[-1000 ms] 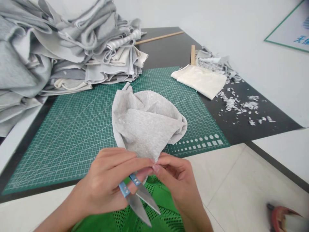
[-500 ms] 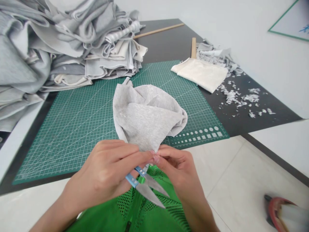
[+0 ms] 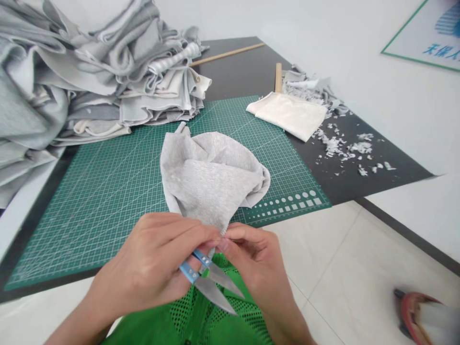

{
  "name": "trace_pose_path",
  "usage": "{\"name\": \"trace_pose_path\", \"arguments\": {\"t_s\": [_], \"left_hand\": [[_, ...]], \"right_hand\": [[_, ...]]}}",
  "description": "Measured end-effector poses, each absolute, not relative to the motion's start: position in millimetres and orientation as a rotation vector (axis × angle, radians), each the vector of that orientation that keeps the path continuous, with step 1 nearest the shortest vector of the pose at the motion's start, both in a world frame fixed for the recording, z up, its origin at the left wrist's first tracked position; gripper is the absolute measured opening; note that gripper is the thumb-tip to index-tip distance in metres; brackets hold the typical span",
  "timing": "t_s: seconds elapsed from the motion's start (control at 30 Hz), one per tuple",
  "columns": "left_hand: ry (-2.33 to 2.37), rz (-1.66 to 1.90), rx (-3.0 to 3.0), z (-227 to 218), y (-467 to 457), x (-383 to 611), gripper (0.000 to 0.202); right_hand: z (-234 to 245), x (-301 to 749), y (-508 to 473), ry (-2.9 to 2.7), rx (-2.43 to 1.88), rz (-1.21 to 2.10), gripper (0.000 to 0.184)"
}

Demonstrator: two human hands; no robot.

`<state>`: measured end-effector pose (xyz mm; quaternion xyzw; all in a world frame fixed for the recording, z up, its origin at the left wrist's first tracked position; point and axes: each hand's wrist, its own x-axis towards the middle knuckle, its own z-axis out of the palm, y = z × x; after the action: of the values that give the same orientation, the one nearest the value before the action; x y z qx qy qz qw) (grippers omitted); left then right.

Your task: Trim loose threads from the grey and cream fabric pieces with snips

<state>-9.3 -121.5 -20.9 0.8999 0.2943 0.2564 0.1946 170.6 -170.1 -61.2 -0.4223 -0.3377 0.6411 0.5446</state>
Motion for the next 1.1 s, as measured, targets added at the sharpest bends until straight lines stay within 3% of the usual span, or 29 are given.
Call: {"name": "trace_pose_path", "arguments": {"t_s": [0.27,0.47,0.7,1.1], "left_hand": [[0.903,0.629,2.201,-18,-117,0,0.023],[0.982,0.545,1.915,-13,-116,9,0.010],[0.959,0.547,1.520,-15,-117,16,0.021],[0.935,0.517,1.393,-20,-115,17,0.027]], "right_hand": [[-59,170,-172,-0.798,-1.012,1.504,0.010],[-59,167,-176,-0.763,-1.024,1.473,0.010],[-63,166,-178,-0.718,-1.004,1.475,0.011],[-63,172,-179,-0.661,-0.916,1.538,0.010]]}}
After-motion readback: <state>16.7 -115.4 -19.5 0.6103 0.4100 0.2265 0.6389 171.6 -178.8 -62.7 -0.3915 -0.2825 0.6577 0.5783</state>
